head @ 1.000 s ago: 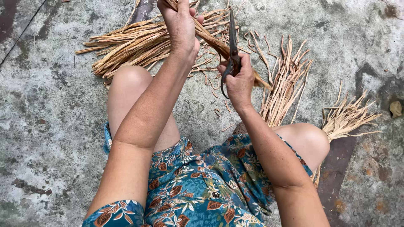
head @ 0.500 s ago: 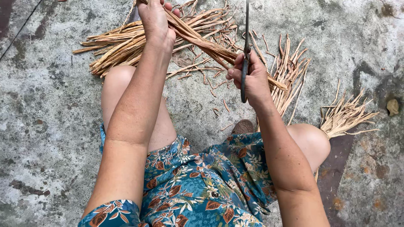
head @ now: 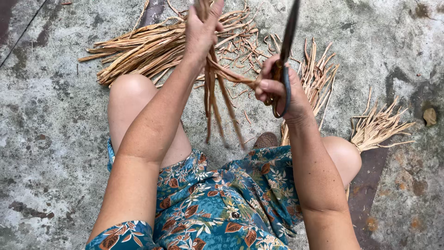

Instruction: The person sits on a concrete floor and uses shears to trim and split dried plant stalks. They repeatedly pick up stalks, cut them into shorter lengths, and separate the fibers, placing the trimmed pieces into a growing pile.

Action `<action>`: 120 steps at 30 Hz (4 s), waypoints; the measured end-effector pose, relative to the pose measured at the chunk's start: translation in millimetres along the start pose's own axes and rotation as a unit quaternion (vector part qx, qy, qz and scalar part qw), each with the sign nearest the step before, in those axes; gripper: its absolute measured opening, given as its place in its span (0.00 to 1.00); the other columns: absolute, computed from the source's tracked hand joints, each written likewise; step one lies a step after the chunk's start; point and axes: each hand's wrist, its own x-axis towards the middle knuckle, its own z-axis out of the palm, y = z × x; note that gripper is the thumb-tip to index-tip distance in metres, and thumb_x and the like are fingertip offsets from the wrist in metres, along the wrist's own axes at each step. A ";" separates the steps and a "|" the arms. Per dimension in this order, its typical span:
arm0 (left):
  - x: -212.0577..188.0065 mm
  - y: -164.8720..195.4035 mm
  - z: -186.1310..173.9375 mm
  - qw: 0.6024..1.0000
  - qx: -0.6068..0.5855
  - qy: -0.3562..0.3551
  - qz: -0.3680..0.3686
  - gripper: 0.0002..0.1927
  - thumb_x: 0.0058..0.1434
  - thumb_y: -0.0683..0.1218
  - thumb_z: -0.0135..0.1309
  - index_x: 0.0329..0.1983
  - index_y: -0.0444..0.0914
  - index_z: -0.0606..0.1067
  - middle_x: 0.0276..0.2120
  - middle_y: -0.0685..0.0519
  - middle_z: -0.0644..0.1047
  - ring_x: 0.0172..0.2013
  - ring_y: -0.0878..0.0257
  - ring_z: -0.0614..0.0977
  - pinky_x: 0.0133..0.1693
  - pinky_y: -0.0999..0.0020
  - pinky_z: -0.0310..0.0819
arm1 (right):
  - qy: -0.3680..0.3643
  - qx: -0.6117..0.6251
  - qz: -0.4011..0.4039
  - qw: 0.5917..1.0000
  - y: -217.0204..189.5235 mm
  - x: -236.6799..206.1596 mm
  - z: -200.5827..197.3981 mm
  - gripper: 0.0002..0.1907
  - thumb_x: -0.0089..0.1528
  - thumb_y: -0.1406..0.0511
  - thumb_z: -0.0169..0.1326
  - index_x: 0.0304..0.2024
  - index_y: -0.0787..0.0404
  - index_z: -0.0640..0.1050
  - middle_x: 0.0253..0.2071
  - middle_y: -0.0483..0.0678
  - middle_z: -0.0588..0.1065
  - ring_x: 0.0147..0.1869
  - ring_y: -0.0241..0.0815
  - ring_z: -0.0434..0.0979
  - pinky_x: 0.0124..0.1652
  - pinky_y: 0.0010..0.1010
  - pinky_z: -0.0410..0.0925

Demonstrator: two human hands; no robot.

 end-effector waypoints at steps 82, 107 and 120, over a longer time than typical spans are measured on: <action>-93.1 9.0 18.5 0.935 0.110 -0.331 -0.055 0.24 0.66 0.66 0.49 0.43 0.42 0.73 0.16 0.63 0.67 0.14 0.75 0.68 0.16 0.80 0.67 | 0.296 -0.362 -0.457 0.757 -17.3 -3.4 -63.1 0.13 0.72 0.73 0.57 0.52 0.62 0.66 0.51 0.56 0.77 0.53 0.50 0.81 0.48 0.41 0.80; -144.3 -42.7 44.2 0.863 0.177 -0.466 -0.080 0.13 0.73 0.52 0.50 0.43 0.37 0.69 0.22 0.58 0.71 0.21 0.71 0.75 0.25 0.73 0.74 | 0.237 -0.088 -0.213 0.944 -5.3 -24.5 -42.9 0.24 0.60 0.65 0.66 0.55 0.58 0.71 0.34 0.44 0.78 0.25 0.28 0.71 0.21 0.18 0.64; -146.4 7.6 33.0 0.910 0.069 -0.408 -0.002 0.20 0.75 0.54 0.43 0.63 0.40 0.67 0.23 0.61 0.66 0.21 0.74 0.65 0.22 0.78 0.58 | 0.175 -0.108 -0.122 0.971 29.6 -22.7 -10.7 0.25 0.59 0.63 0.69 0.55 0.59 0.74 0.35 0.39 0.76 0.31 0.27 0.72 0.28 0.17 0.65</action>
